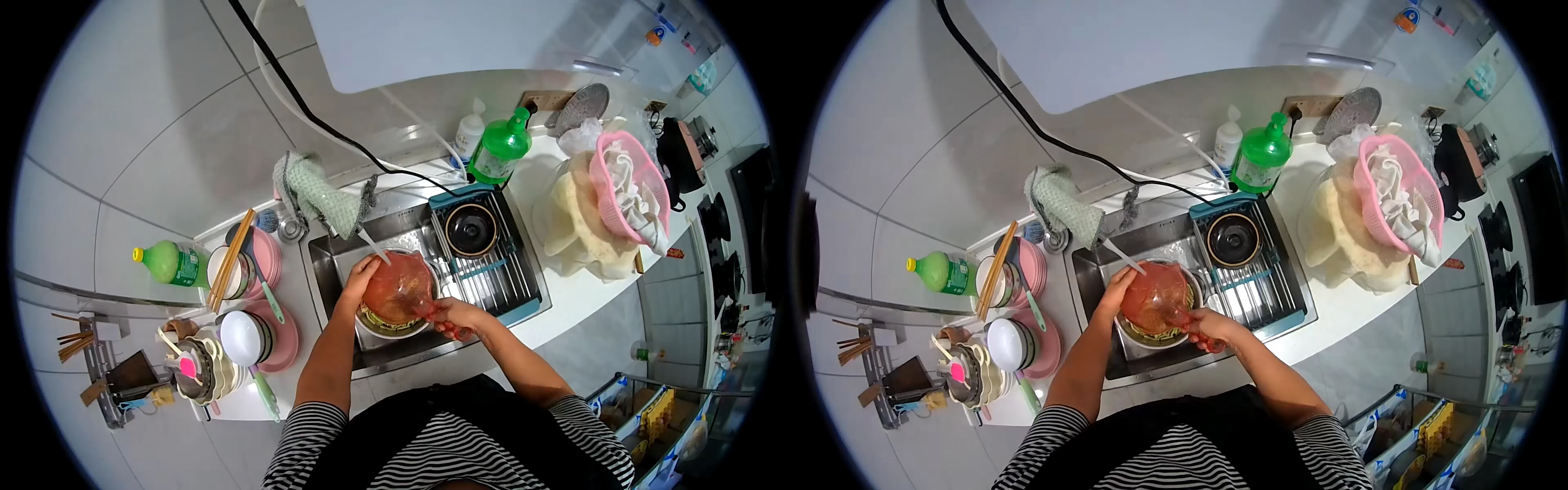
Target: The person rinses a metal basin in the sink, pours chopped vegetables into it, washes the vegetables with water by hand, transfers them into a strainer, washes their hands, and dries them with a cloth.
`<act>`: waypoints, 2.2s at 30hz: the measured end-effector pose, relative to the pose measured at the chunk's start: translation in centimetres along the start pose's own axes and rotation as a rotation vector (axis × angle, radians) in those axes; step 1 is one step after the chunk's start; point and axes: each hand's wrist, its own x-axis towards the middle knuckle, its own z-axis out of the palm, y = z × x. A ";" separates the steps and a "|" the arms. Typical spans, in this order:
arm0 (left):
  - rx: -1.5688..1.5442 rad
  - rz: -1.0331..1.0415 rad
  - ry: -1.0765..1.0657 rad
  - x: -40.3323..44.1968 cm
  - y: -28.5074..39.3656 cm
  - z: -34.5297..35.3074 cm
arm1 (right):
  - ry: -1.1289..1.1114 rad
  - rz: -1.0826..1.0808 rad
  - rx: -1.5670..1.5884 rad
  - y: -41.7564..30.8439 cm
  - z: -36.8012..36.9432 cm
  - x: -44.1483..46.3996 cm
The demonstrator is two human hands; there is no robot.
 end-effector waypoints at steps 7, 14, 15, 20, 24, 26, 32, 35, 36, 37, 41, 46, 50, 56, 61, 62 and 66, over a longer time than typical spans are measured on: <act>-0.399 -0.139 0.321 -2.0 -1.0 0.1 | -0.003 -0.031 0.114 0.3 0.6 -0.2; -0.612 -0.104 0.258 -3.1 -3.3 -1.0 | -0.048 -0.037 0.174 1.6 0.9 1.4; -0.579 -0.066 0.269 -3.2 -3.4 -1.0 | -0.035 -0.035 0.179 1.6 1.2 1.4; -0.664 0.033 0.547 -2.7 -3.8 3.9 | 0.123 -0.053 0.163 0.4 3.9 1.9; -0.748 0.116 0.608 -1.6 -4.7 4.7 | 0.384 -0.174 -0.219 -0.2 5.8 2.8; -0.873 0.022 0.771 -1.5 -3.0 7.4 | 0.736 -0.466 -0.792 2.6 6.0 5.7; -0.879 -0.181 0.682 -1.0 -1.7 8.2 | 0.733 -0.210 -1.033 1.3 5.8 4.2; -0.904 -0.266 0.674 -1.4 0.6 8.9 | 0.705 -0.179 -1.097 0.8 6.1 4.2; -0.907 -0.268 0.673 -1.4 -0.1 8.7 | 0.700 -0.165 -1.118 0.8 6.5 4.0; -0.911 -0.146 0.700 -1.2 -1.0 8.4 | 0.703 -0.167 -1.122 0.5 6.7 3.8; -0.620 -0.106 0.674 -1.6 -1.0 7.1 | 0.616 -0.135 -1.081 -0.4 6.8 2.3; -0.420 -0.335 0.439 -1.4 -0.5 4.2 | 0.331 -0.077 -0.858 -1.6 5.5 -1.2; -0.264 -0.182 0.476 -0.9 -1.2 2.4 | 0.188 -0.046 -0.498 1.0 4.3 -0.2; 0.646 -0.164 0.637 -0.3 -2.0 0.3 | 0.067 -0.131 -0.188 1.3 3.3 -1.7; 0.879 -0.118 0.306 -1.3 0.0 0.1 | -0.017 -0.119 -0.043 1.8 1.9 -2.4; 0.882 -0.115 0.304 -1.2 0.0 0.9 | 0.027 -0.122 0.042 1.9 1.9 -2.1; 0.970 0.166 0.360 0.4 -5.7 2.2 | 0.241 -0.123 -0.075 1.7 1.7 0.3</act>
